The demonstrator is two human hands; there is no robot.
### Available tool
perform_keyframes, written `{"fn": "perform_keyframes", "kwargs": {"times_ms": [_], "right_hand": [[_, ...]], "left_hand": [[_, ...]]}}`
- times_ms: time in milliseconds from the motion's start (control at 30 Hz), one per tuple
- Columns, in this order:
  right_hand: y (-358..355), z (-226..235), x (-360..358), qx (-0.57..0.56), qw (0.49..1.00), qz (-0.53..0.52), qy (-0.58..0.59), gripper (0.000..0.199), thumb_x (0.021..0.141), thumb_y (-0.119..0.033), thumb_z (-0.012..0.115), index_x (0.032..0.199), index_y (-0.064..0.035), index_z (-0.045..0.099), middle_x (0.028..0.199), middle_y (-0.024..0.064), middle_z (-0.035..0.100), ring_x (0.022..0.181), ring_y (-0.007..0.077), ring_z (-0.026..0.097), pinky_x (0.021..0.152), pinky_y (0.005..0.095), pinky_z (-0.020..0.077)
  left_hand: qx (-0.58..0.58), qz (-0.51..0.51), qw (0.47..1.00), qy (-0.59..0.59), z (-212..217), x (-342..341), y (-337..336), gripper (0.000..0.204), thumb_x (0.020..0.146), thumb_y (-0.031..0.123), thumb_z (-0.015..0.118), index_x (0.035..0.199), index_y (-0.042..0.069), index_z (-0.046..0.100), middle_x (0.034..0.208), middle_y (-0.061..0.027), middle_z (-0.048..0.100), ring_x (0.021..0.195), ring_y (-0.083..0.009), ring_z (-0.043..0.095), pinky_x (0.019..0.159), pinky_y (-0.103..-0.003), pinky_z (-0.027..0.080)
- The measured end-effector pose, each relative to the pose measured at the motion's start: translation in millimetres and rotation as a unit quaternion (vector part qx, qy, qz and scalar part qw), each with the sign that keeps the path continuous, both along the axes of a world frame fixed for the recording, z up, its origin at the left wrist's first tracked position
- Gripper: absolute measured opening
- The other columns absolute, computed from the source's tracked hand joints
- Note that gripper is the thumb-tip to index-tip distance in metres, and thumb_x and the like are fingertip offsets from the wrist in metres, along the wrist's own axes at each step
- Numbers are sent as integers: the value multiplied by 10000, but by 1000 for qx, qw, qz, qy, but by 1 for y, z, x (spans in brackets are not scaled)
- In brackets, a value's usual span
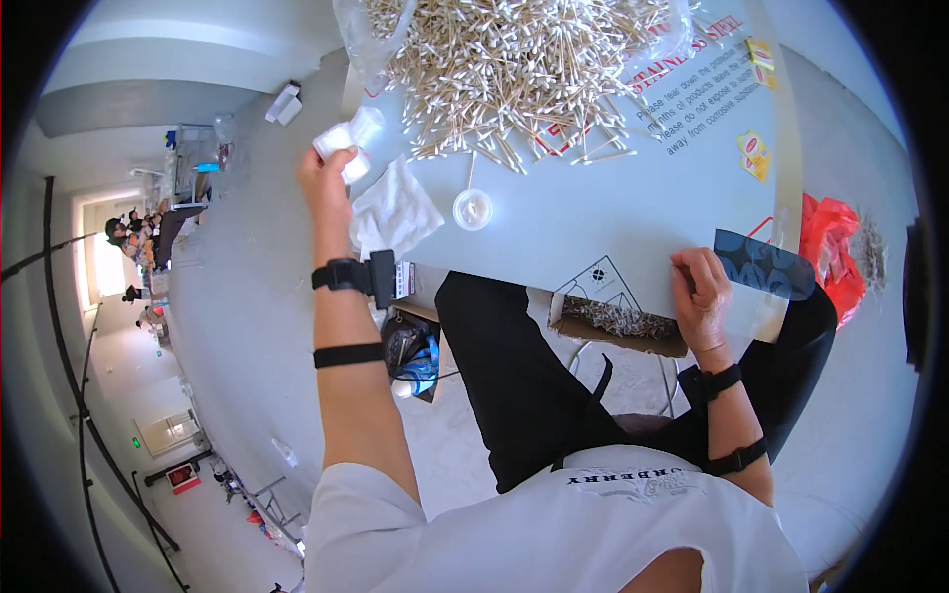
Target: The person is sorting and packing a large quantity of cotton swabs into smaller containers and bags.
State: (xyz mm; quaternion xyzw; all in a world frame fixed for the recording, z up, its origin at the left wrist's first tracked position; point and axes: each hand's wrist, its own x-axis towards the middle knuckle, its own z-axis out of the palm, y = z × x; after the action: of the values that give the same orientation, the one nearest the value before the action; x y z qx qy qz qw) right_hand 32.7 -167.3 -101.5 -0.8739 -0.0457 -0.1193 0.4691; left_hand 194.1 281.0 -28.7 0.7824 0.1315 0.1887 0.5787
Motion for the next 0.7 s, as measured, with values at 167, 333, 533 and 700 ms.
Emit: {"fn": "perform_keyframes", "kwargs": {"times_ms": [167, 333, 533, 700], "right_hand": [[-6, -4, -6, 104, 989, -18, 99, 68, 770, 3, 609, 830, -1, 578, 776, 84, 587, 721, 195, 586, 670, 302, 471], [5, 25, -19, 429, 867, 27, 251, 364, 815, -151, 667, 1123, -12, 533, 913, 85, 617, 806, 152, 591, 725, 260, 475], [17, 57, -50, 458, 834, 120, 284, 574, 780, -202, 703, 1264, -13, 459, 968, 92, 600, 862, 168, 599, 729, 275, 503], [6, 60, -64, 489, 803, 115, 320, 402, 754, -111, 671, 1120, -4, 545, 961, 90, 604, 840, 175, 607, 692, 290, 524]], "left_hand": [[-254, -176, 943, 123, 10, -71, -104, 323, 780, 162, 609, 1051, 3, 536, 804, -88, 618, 579, -179, 600, 435, -277, 463], [-257, -267, 911, 182, -4, -145, -213, 341, 774, 165, 643, 1064, 10, 552, 840, -78, 613, 671, -158, 605, 557, -279, 485], [279, -332, 896, 90, 10, -205, -289, 520, 649, 178, 734, 1083, -29, 536, 961, -199, 579, 891, -376, 580, 782, -405, 478], [274, -333, 899, 72, 20, -232, -290, 549, 652, 183, 742, 1109, -31, 525, 938, -169, 560, 891, -354, 567, 783, -399, 478]]}}
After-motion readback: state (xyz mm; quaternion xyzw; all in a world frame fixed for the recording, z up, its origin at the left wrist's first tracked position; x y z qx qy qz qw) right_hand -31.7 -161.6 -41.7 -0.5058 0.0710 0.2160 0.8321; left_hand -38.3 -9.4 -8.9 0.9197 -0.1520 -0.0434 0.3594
